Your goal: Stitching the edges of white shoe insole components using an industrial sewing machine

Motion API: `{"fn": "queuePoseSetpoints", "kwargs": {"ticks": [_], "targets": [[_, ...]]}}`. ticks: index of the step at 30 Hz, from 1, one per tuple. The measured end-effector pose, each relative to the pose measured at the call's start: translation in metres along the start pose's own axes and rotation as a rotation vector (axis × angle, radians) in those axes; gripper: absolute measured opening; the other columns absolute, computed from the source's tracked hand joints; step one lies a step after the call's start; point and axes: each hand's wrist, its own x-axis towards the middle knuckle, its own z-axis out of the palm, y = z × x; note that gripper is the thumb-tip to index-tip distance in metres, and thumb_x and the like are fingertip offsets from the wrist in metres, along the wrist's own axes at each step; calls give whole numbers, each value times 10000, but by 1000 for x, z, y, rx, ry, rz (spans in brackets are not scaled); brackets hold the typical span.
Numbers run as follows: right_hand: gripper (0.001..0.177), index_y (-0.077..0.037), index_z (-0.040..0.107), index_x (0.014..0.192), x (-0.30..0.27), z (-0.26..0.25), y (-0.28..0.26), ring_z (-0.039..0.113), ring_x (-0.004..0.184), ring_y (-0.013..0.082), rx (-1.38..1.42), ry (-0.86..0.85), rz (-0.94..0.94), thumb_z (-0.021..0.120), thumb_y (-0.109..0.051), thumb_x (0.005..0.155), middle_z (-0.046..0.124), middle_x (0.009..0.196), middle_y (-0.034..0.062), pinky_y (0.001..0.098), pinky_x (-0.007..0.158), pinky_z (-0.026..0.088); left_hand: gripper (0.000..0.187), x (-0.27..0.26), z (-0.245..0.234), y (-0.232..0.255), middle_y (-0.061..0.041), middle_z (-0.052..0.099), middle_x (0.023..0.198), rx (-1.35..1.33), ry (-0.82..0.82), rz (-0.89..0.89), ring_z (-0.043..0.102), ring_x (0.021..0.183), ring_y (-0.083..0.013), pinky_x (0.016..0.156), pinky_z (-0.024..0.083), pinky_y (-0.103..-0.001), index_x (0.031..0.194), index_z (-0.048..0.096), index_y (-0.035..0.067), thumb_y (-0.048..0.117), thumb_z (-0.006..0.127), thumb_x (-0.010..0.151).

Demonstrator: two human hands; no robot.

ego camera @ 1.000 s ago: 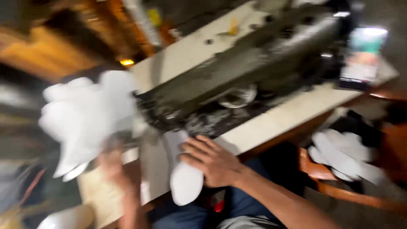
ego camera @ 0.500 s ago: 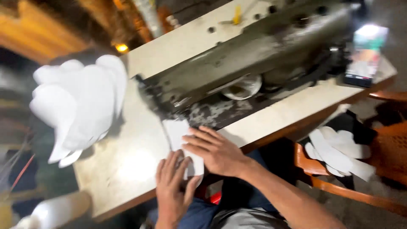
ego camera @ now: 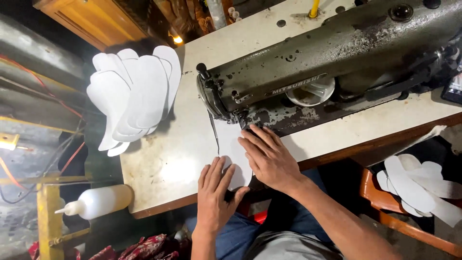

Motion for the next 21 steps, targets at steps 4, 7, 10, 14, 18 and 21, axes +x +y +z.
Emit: {"fn": "queuePoseSetpoints", "kwargs": {"ticks": [4,7,10,14,18,21], "targets": [[408,-43,588,1420,-2,2,0,446,1462,315,-25,-7,6,584,-175,1033,570,1497,128,501,1222,366,638,-1,1,-5,-193,480,1565,18,5,4,476,1464,-383,1201,374,-542,1443,539,115,476,726,951],[405,-63,593,1423,-3,2,1,454,1460,316,-43,-4,2,577,-196,1041,554,1518,123,501,1219,361,660,0,2,-4,-213,443,1587,37,4,-8,460,1474,-398,1194,381,-552,1459,520,131,485,735,945],[409,-73,583,1432,-3,2,1,451,1462,324,-36,-4,-5,578,-202,1043,553,1518,129,510,1224,354,648,2,2,-3,-215,463,1573,32,5,-32,472,1460,-399,1186,381,-551,1443,539,112,448,758,933],[428,-75,557,1453,-5,0,1,428,1476,327,-40,-26,-5,551,-233,1055,526,1539,137,511,1225,346,621,4,1,-4,-218,485,1553,30,-2,-44,479,1449,-397,1180,381,-542,1410,575,97,452,746,929],[437,-73,545,1465,-5,1,1,417,1484,326,-34,-32,2,544,-240,1061,507,1555,138,511,1226,337,600,6,1,-6,-209,479,1558,29,-20,-70,472,1449,-396,1171,383,-553,1417,572,105,449,716,946],[441,-73,544,1469,-6,2,1,408,1487,326,-50,-38,-6,538,-242,1061,502,1558,138,512,1228,334,604,6,2,-8,-200,491,1553,26,-3,-65,487,1443,-388,1162,395,-550,1437,555,119,435,719,949]]}}
